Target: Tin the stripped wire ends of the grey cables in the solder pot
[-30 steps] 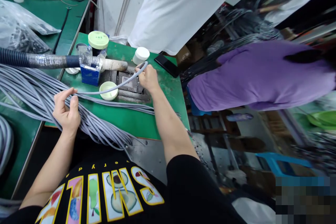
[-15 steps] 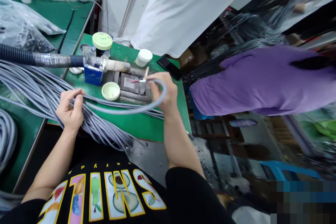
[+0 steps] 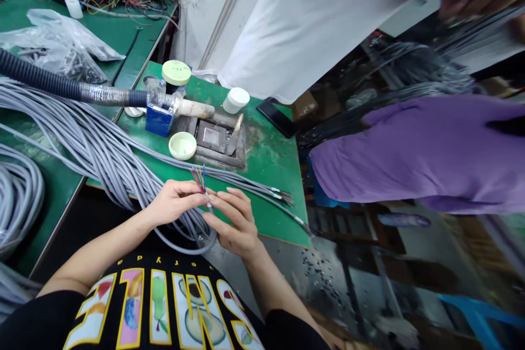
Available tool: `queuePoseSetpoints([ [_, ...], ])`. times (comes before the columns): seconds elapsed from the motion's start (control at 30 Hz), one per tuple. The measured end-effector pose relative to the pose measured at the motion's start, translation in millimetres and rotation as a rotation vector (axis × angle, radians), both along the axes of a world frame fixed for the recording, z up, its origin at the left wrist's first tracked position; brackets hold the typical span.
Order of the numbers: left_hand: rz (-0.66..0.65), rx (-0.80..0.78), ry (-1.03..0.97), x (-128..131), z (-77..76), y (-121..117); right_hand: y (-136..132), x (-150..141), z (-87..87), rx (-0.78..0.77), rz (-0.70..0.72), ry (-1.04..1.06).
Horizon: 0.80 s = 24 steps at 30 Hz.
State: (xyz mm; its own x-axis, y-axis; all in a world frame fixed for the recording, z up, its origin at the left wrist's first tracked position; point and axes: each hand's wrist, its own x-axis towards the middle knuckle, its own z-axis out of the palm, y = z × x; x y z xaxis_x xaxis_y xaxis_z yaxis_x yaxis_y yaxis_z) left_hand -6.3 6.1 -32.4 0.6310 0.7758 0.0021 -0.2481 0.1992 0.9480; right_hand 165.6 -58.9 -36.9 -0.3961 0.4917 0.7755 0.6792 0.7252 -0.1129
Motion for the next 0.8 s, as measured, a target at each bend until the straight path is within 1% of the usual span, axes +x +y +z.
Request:
queuePoseSetpoints([
  [0.2,0.052,0.066,0.038,-2.9,0.2,-3.5,-6.4,-1.0,-7.8,-0.057,0.008,0.036],
  [0.3,0.056,0.079,0.066,-2.3,0.3,-4.7,-7.5,-2.2,-9.7,-0.069,0.008,0.061],
  [0.5,0.060,0.051,0.061,-1.6,-0.7,-6.2,-8.9,-4.6,-10.0,-0.071,0.010,0.079],
  [0.8,0.046,0.082,0.090,-3.7,-1.4,-5.9,-10.9,-5.5,-9.6,-0.069,-0.007,0.065],
])
